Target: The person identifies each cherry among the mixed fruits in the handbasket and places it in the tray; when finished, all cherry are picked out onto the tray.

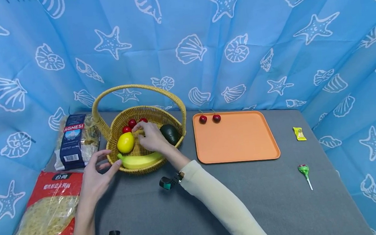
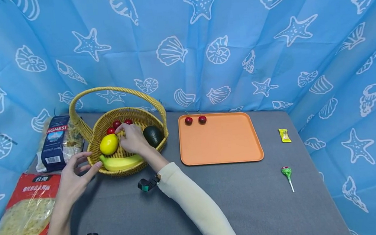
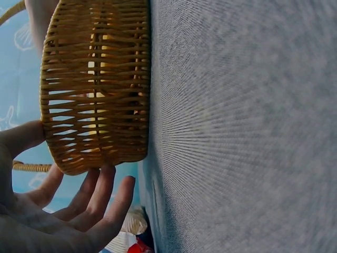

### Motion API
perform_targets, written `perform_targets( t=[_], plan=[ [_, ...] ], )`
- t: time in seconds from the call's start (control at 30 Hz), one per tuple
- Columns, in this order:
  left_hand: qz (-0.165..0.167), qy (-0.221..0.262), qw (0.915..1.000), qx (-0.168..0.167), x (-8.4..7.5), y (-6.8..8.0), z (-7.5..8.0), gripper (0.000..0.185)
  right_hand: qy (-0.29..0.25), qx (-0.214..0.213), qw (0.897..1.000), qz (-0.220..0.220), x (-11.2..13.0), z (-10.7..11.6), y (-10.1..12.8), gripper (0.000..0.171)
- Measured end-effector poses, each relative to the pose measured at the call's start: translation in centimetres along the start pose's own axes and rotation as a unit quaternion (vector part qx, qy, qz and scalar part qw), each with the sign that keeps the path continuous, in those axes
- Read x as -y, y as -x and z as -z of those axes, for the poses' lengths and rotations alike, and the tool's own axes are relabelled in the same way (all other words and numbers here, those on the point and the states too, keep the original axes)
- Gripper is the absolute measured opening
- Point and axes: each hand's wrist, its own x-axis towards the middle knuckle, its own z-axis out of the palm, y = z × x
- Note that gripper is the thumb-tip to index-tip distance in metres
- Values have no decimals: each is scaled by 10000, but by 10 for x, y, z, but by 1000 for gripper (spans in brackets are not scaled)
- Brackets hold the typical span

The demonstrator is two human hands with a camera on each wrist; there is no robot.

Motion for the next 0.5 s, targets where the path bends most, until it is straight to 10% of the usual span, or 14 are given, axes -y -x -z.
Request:
perform_targets(
  t=[0.5],
  plan=[
    [22,46,10000,-35,0,0,-1,66,-17,1240,9916,-375,-5,6,0,31]
  ],
)
